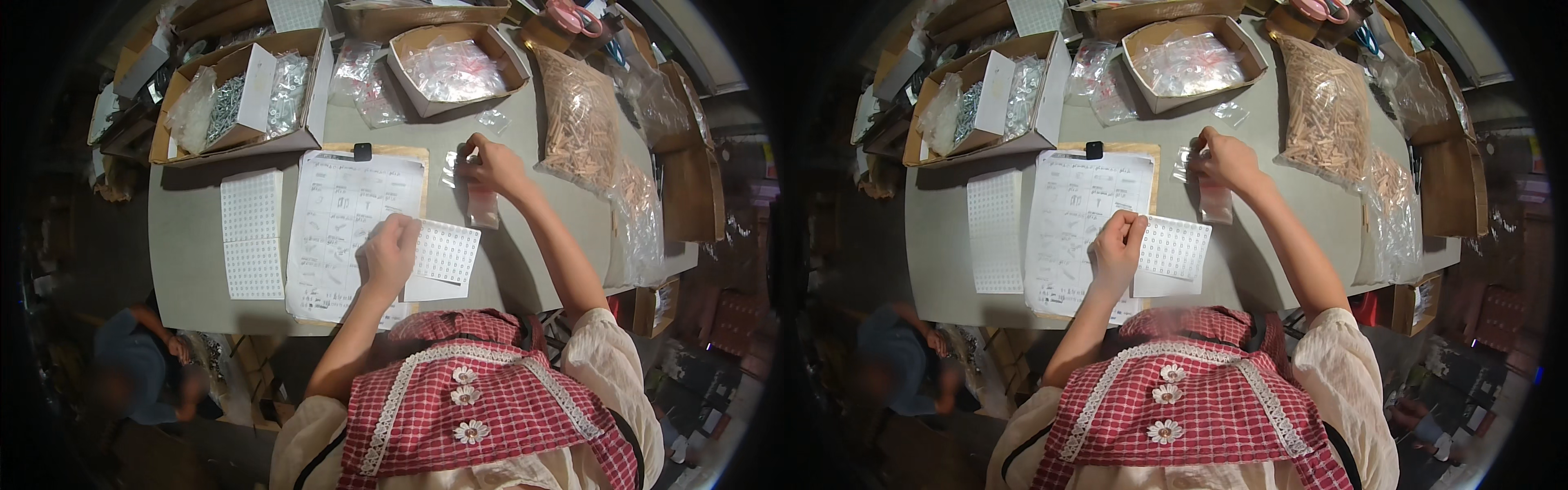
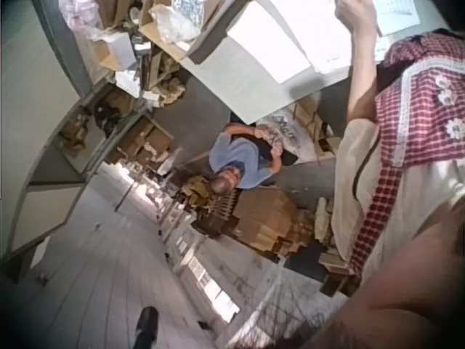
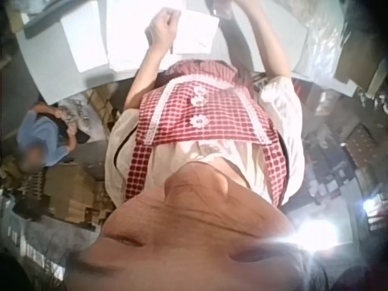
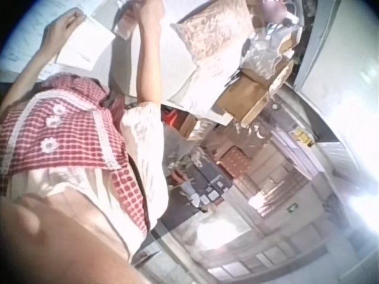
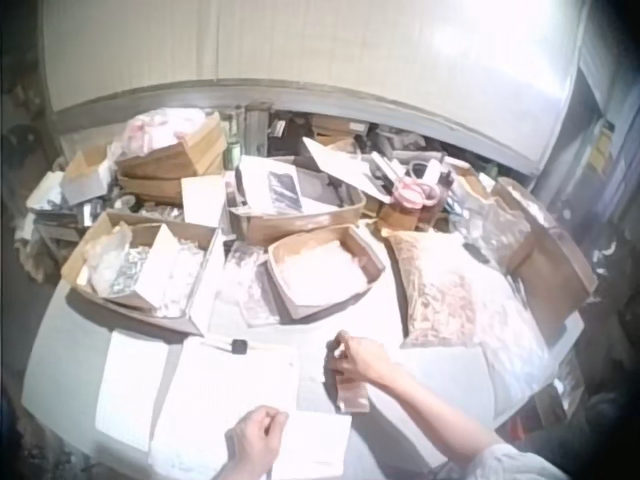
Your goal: The person repeatedly peels small round stickers from a sheet and affixes them to small clear plastic bags on a table. The person handles the sticker sheet and bags by hand, placing each labeled bag into a nearby cardboard box.
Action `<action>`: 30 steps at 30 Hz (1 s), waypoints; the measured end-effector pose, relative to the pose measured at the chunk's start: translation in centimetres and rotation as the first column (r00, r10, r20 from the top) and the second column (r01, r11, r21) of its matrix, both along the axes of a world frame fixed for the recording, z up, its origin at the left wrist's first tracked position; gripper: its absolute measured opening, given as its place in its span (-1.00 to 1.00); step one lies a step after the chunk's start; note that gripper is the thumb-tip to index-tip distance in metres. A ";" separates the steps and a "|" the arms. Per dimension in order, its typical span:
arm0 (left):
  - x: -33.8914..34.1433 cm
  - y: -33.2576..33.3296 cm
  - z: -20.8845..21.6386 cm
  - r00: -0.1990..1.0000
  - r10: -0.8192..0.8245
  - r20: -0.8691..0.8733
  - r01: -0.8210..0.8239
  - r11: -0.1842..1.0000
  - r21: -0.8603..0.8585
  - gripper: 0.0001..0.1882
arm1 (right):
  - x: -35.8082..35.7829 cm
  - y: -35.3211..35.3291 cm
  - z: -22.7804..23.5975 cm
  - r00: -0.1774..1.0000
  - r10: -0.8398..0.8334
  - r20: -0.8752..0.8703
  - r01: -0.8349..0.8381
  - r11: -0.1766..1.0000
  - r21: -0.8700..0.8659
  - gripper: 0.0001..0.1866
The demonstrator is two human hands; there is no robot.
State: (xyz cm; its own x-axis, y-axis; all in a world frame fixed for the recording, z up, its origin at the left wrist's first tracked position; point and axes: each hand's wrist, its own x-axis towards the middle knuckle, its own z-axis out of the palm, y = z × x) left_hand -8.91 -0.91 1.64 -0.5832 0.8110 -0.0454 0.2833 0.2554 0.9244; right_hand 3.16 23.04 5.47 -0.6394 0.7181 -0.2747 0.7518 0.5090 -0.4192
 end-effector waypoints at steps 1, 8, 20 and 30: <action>0.1 0.0 0.0 1.000 -0.001 -0.023 0.002 1.000 0.017 -0.77 | -0.1 0.6 0.2 1.000 0.003 0.007 -0.002 0.999 -0.051 -0.72; -0.1 0.0 0.6 0.997 0.002 -0.072 -0.002 1.000 -0.001 -0.76 | -1.6 5.4 2.0 0.800 -0.390 -0.456 -0.030 0.733 -0.680 -0.88; 0.0 -0.1 2.1 1.000 -0.009 -0.007 0.008 0.995 -0.097 -0.71 | 3.9 8.8 -0.4 0.989 0.147 0.015 -0.140 0.899 0.414 -0.66; 0.2 -0.1 -0.7 0.997 -0.001 -0.073 0.007 0.996 0.090 -0.80 | 8.3 5.0 2.5 0.995 -0.021 -0.097 0.027 0.998 0.063 -0.72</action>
